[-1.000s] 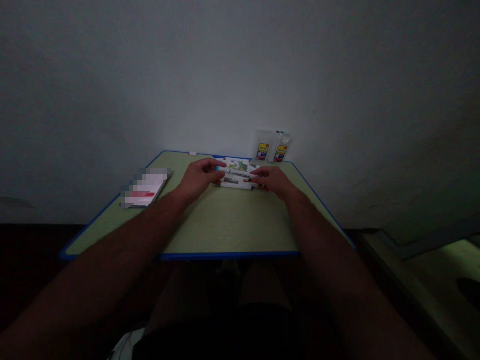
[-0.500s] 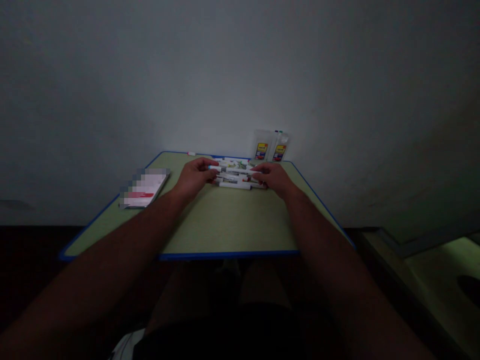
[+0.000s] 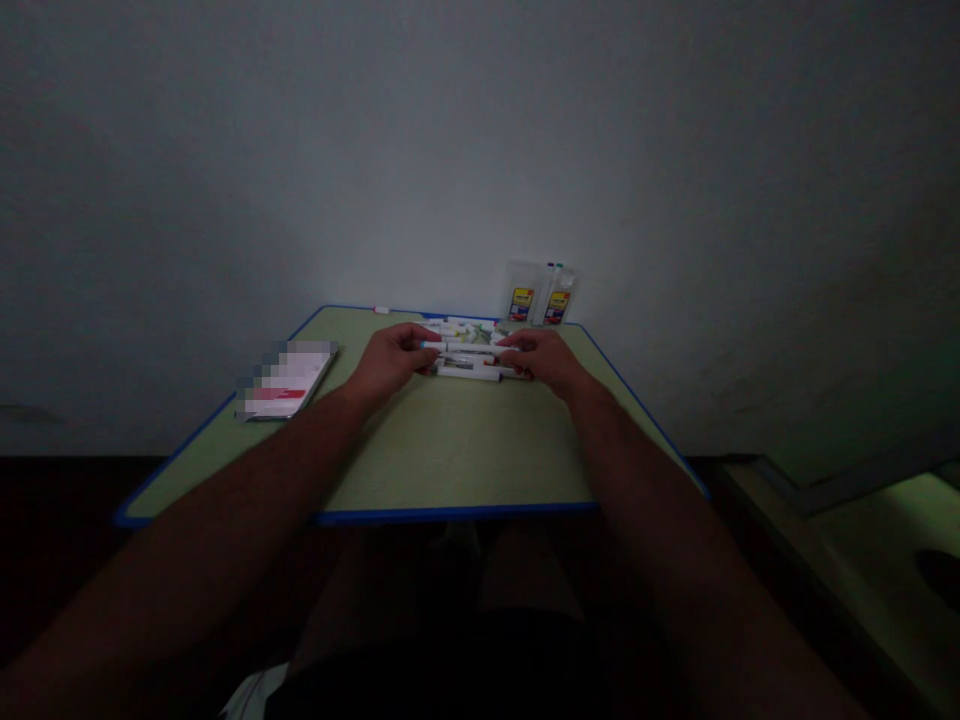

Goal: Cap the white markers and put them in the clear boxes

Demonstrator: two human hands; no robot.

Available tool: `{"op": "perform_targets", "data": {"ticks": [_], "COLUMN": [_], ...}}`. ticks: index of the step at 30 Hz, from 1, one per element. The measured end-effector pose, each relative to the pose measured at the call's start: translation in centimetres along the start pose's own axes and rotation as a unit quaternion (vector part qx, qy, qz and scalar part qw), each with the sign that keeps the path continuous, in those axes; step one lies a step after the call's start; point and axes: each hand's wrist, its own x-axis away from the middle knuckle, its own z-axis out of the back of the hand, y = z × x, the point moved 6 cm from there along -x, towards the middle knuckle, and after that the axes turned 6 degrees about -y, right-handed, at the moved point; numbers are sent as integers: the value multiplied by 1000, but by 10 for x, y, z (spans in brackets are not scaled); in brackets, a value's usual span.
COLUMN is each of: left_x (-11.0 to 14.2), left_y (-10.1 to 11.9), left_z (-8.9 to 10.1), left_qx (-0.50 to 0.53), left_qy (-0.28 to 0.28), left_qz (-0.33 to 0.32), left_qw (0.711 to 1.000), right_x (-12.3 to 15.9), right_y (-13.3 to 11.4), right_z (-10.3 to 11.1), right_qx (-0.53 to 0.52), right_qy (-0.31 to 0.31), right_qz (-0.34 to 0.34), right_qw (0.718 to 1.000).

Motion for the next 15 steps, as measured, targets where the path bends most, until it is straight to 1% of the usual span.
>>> {"op": "perform_targets", "data": {"ticks": [3,6,10,12,15], "left_x": [-1,-2,-2,-2,-2], "left_y": [0,-1,-2,-2,-1], "left_z": [3,5,6,7,8], "left_qx": [-59,-125,-166,-184,-203], "left_qy": [4,9,4,6,13], "left_qz": [-15,-25,-17,-11,-4], "left_qw": [998,992,986,983,979], "right_x": [-1,-2,0,1,3], "right_y": [1,1,-2,-4,-5], "right_z": [0,0,0,-1,-2], "right_qx": [13,49,97,93,56], "right_qy": [-10,-17,-21,-26,-31], "right_qz": [7,4,2,4,0], "right_qw": [1000,999,995,995,998]}}
